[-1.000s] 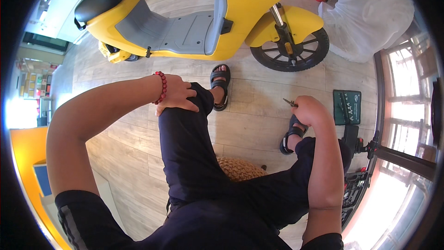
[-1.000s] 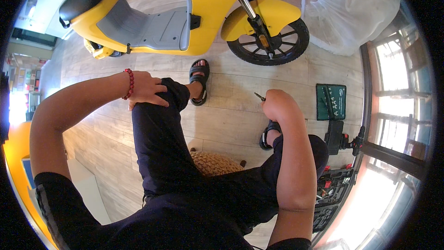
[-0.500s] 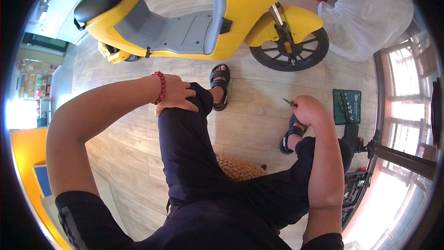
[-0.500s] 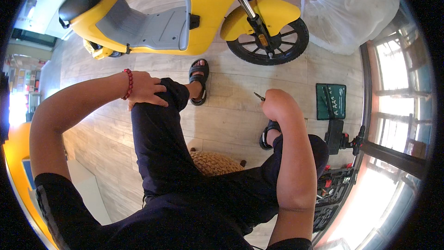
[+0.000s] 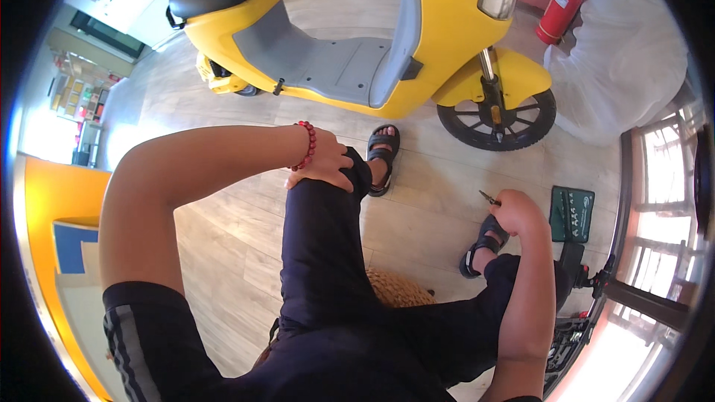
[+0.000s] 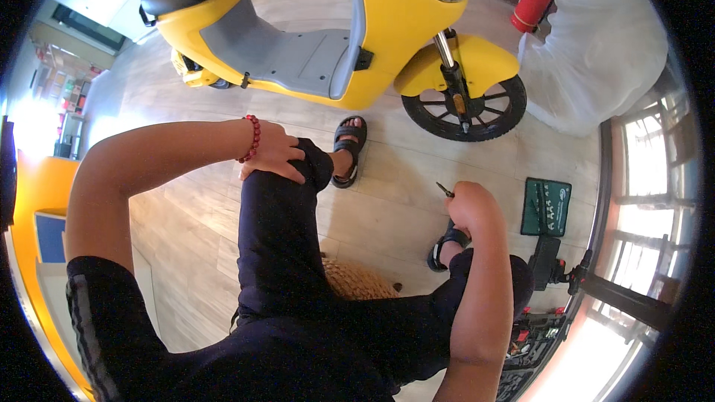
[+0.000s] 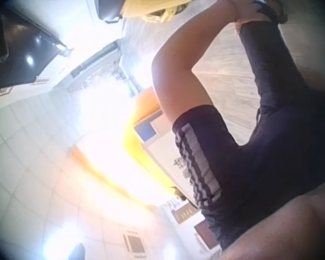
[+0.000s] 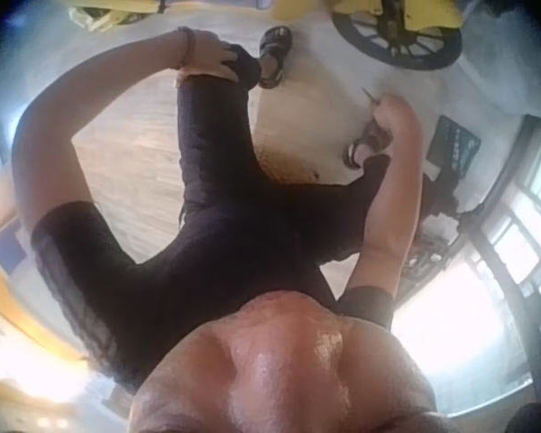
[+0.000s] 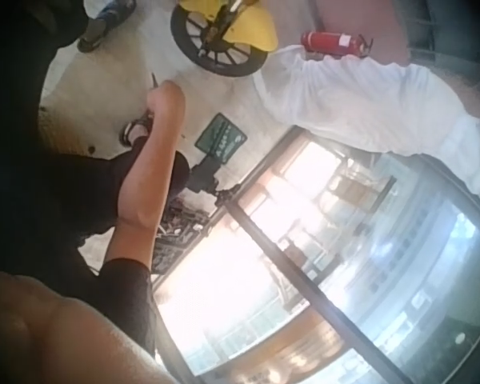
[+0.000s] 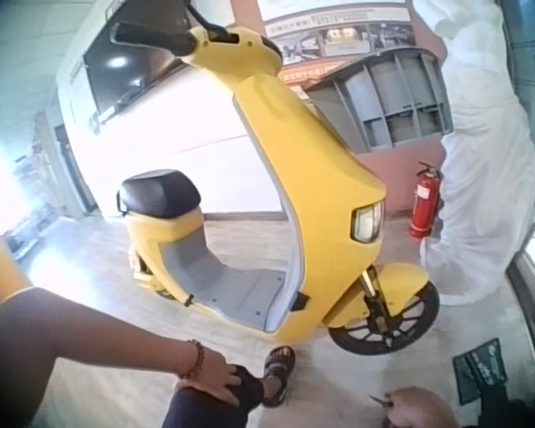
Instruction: Repairing a mechanical component on the front fork of a yellow electric scooter.
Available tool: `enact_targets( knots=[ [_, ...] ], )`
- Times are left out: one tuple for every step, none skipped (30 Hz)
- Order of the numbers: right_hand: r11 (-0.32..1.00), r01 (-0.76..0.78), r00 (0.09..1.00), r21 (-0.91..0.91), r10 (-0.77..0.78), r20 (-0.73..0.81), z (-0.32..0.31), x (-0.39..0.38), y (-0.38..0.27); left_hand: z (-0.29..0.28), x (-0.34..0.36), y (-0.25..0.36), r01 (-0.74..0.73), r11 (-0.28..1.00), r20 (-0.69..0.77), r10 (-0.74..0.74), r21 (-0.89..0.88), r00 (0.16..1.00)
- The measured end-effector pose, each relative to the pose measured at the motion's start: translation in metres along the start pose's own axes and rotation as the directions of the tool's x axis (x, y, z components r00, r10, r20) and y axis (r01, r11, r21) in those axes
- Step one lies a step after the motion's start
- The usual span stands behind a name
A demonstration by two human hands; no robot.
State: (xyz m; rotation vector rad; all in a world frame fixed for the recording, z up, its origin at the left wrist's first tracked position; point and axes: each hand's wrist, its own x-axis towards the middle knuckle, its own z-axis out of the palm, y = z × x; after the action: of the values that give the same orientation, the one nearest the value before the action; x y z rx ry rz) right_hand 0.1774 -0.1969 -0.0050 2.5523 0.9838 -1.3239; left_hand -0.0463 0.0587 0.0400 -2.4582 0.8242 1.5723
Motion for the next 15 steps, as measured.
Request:
enact_targets(
  knots=[
    [0.999, 0.031, 0.999, -0.018, -0.032, -0.030, 0.004, 0.004, 0.005, -0.002, 0.000, 0.001, 0.000, 1.000, 0.013, 0.000, 0.004, 1.000],
    [0.997, 0.061, 0.996, -0.038, -0.063, -0.058, 0.006, 0.008, 0.009, -0.003, 0.000, 0.001, -0.001, 1.000, 0.025, 0.001, 0.009, 1.000],
    [0.997, 0.061, 0.996, -0.038, -0.064, -0.059, 0.008, 0.010, 0.011, -0.003, 0.000, 0.001, 0.000, 1.000, 0.025, 0.000, 0.009, 1.000],
    [0.997, 0.070, 0.995, -0.041, -0.072, -0.065, 0.010, 0.012, 0.012, -0.002, 0.001, 0.000, -0.004, 1.000, 0.021, 0.004, 0.012, 1.000],
    [0.996, 0.077, 0.994, -0.044, -0.080, -0.070, 0.010, 0.012, 0.013, -0.002, 0.002, 0.000, -0.008, 1.000, 0.016, 0.008, 0.015, 1.000],
    [0.996, 0.077, 0.994, -0.044, -0.080, -0.069, 0.010, 0.011, 0.012, -0.002, 0.001, 0.000, -0.009, 1.000, 0.016, 0.009, 0.014, 1.000],
    [0.997, 0.072, 0.995, -0.041, -0.075, -0.061, 0.008, 0.010, 0.010, -0.001, 0.000, 0.000, -0.008, 1.000, 0.011, 0.008, 0.009, 1.000],
    [0.997, 0.067, 0.996, -0.038, -0.069, -0.053, 0.007, 0.009, 0.008, -0.001, 0.000, 0.000, -0.008, 1.000, 0.005, 0.008, 0.003, 1.000],
    [0.997, 0.064, 0.996, -0.036, -0.066, -0.052, 0.009, 0.010, 0.010, -0.002, 0.000, 0.000, -0.011, 1.000, 0.005, 0.011, 0.004, 1.000],
    [0.995, 0.081, 0.994, -0.059, -0.085, -0.072, 0.011, 0.014, 0.013, -0.002, 0.001, 0.000, -0.007, 1.000, 0.014, 0.007, 0.001, 1.000],
    [0.992, 0.097, 0.990, -0.082, -0.104, -0.092, 0.013, 0.015, 0.016, -0.003, 0.001, 0.000, -0.004, 1.000, 0.022, 0.004, -0.003, 1.000],
    [0.992, 0.096, 0.991, -0.081, -0.103, -0.089, 0.011, 0.013, 0.014, -0.002, 0.001, 0.000, -0.007, 1.000, 0.023, 0.007, -0.005, 1.000],
    [0.995, 0.080, 0.994, -0.053, -0.083, -0.066, 0.008, 0.010, 0.009, -0.002, 0.000, -0.001, -0.001, 1.000, 0.028, 0.001, -0.017, 1.000],
    [0.998, 0.063, 0.997, -0.026, -0.064, -0.043, 0.005, 0.007, 0.006, -0.001, 0.000, -0.001, 0.005, 1.000, 0.033, -0.004, -0.029, 0.999],
    [0.998, 0.058, 0.997, -0.025, -0.059, -0.041, 0.004, 0.005, 0.005, -0.003, 0.000, 0.000, 0.000, 1.000, 0.032, 0.001, -0.027, 1.000]
  ],
)
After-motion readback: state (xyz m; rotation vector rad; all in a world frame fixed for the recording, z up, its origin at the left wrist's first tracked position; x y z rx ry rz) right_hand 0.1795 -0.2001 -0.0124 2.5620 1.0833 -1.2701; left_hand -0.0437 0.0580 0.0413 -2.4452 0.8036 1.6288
